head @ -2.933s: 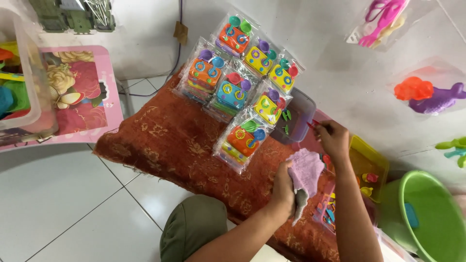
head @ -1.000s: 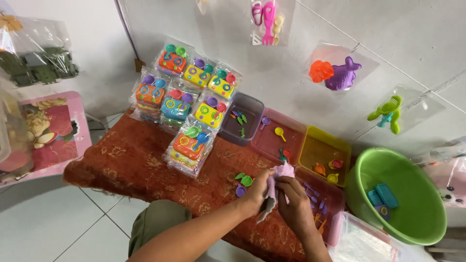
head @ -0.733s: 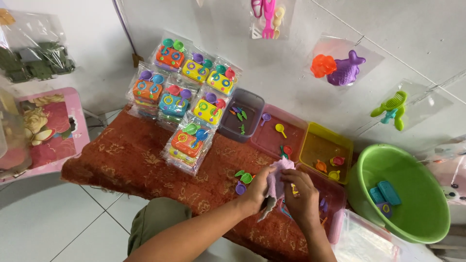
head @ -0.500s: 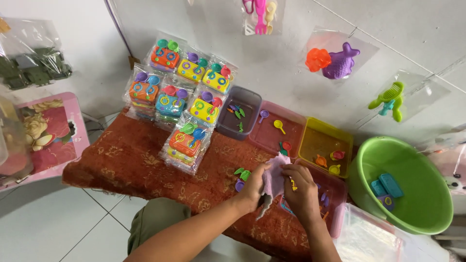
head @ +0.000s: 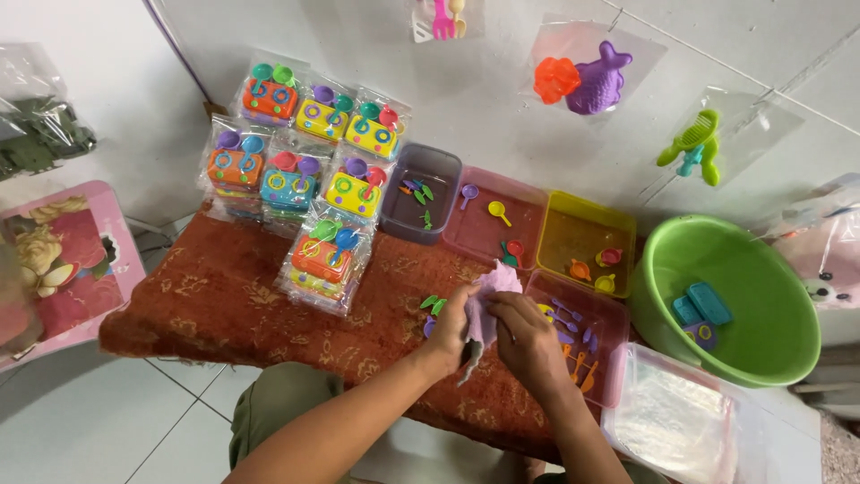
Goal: The person is sorting various small plastic toys from containers and placing them into small plastic bags, while also using a piece of purple dough to clean or manipulate the items.
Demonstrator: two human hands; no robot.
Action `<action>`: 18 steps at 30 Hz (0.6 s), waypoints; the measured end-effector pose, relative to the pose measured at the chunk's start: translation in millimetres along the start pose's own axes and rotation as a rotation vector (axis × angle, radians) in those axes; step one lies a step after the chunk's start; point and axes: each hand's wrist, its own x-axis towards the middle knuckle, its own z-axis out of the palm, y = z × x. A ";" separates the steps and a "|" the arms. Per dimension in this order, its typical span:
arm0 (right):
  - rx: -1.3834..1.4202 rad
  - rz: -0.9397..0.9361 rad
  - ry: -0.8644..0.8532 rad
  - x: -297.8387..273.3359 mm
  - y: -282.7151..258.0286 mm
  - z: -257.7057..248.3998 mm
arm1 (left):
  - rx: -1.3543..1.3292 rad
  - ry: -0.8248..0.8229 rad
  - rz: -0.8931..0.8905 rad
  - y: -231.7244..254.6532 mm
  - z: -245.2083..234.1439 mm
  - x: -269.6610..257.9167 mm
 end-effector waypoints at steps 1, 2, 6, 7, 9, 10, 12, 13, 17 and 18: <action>-0.003 0.008 0.003 1.6 5.4 -3.0 | 0.003 0.002 -0.008 5.1 18.1 -12.0; -0.037 0.009 0.035 3.1 10.6 -6.0 | 0.036 0.054 0.010 10.2 36.3 -24.0; -0.007 0.009 0.049 0.9 17.0 -3.1 | 0.063 0.120 0.015 9.8 38.5 -23.9; -0.008 0.008 0.047 1.4 10.0 -1.6 | 0.060 0.119 0.015 9.1 29.3 -16.8; -0.042 -0.022 0.001 1.0 -4.9 2.4 | 0.067 0.116 -0.016 7.5 9.6 -3.7; -0.041 -0.020 -0.001 2.1 -1.2 0.3 | 0.066 0.118 -0.017 6.6 18.1 -8.9; 0.027 0.016 0.013 4.0 5.5 -4.0 | 0.028 0.137 0.041 5.3 35.3 -19.5; 0.024 0.019 0.014 2.7 10.7 -3.0 | 0.029 0.137 0.038 7.2 39.1 -21.8; 0.039 0.084 0.058 -1.1 9.0 0.4 | 0.061 0.101 0.006 0.1 15.7 -5.8; 0.056 0.089 0.044 -1.8 3.0 1.9 | 0.024 0.067 -0.004 -5.2 -0.1 4.6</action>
